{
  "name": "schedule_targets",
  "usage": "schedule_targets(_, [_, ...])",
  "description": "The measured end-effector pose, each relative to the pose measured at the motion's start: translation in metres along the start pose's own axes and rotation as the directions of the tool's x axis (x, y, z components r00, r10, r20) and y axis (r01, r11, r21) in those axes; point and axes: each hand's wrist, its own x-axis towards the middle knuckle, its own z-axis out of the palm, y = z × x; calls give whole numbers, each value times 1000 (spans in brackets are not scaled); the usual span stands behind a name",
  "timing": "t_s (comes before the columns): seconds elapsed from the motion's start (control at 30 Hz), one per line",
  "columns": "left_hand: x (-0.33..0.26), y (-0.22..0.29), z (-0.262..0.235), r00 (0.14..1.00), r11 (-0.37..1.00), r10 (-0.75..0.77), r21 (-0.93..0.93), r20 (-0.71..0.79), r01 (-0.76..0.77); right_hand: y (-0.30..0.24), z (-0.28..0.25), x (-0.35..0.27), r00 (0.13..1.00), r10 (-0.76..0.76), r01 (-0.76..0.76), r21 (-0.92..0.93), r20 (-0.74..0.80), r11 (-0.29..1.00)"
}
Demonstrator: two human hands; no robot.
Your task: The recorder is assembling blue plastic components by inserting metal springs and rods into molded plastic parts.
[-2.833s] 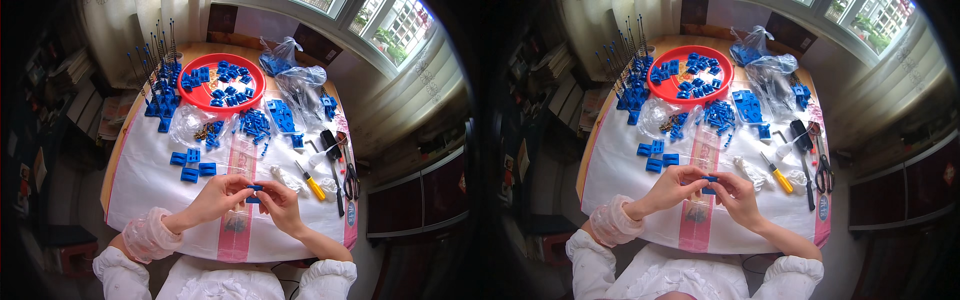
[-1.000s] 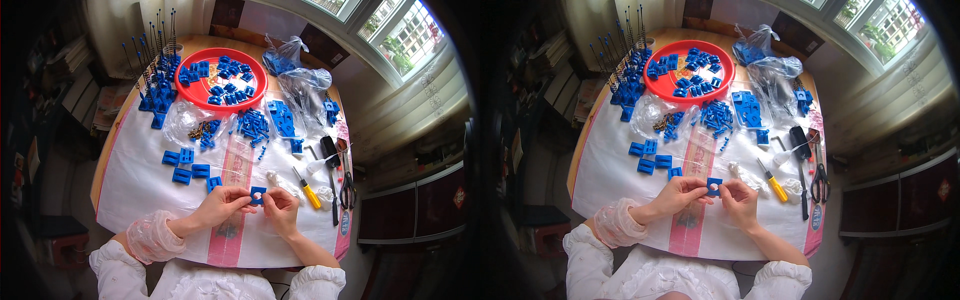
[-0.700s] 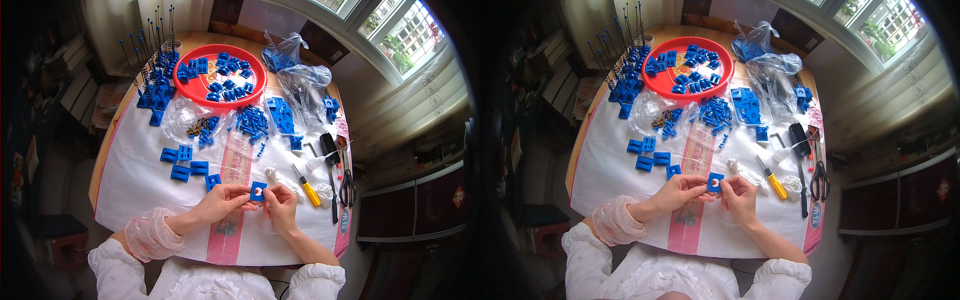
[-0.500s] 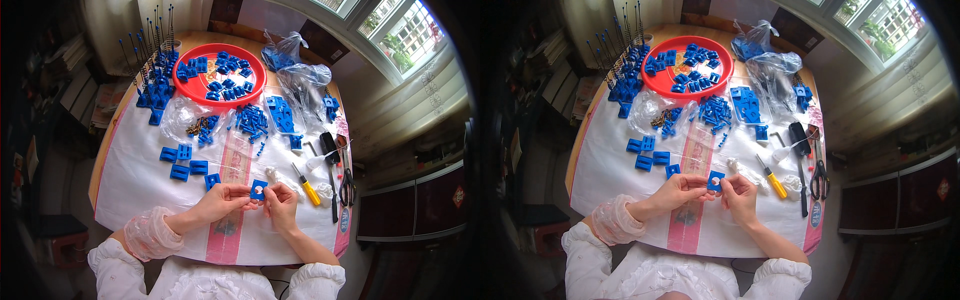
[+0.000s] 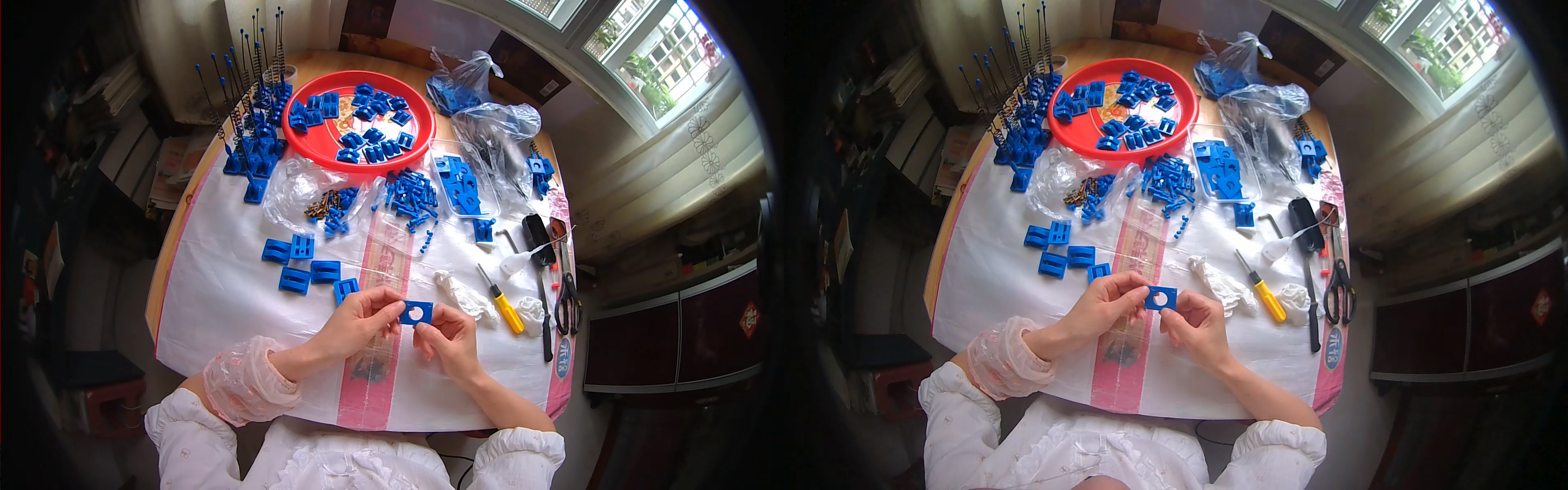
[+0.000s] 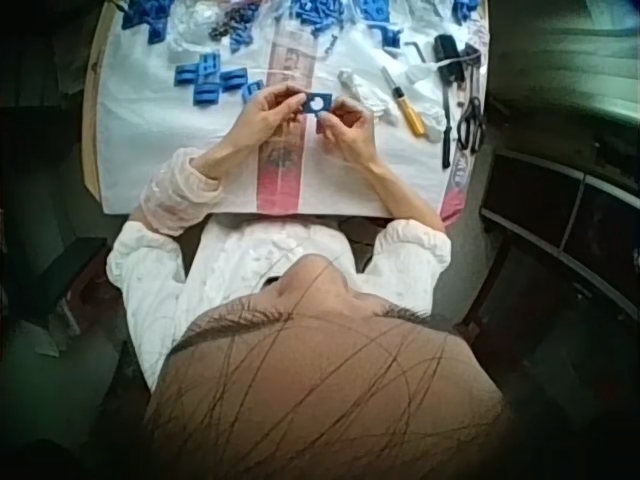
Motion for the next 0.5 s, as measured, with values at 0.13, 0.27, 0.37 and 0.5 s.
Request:
schedule_targets(0.13, [-5,5,13,1000,999,7,48,1,-7,-3,3,0,997,64,-65,-17,-36,998])
schedule_targets(0.27, [-3,2,8,998,998,-58,-18,12,58,-15,4,-2,997,60,-69,-186,-52,980])
schedule_targets(0.37, [-2,0,8,992,983,-124,-138,19,125,-30,-13,-7,972,-219,138,-540,-88,830])
schedule_targets(0.5, [-8,6,8,981,964,-191,-190,-13,186,-88,-28,-21,579,-811,273,-919,-78,283])
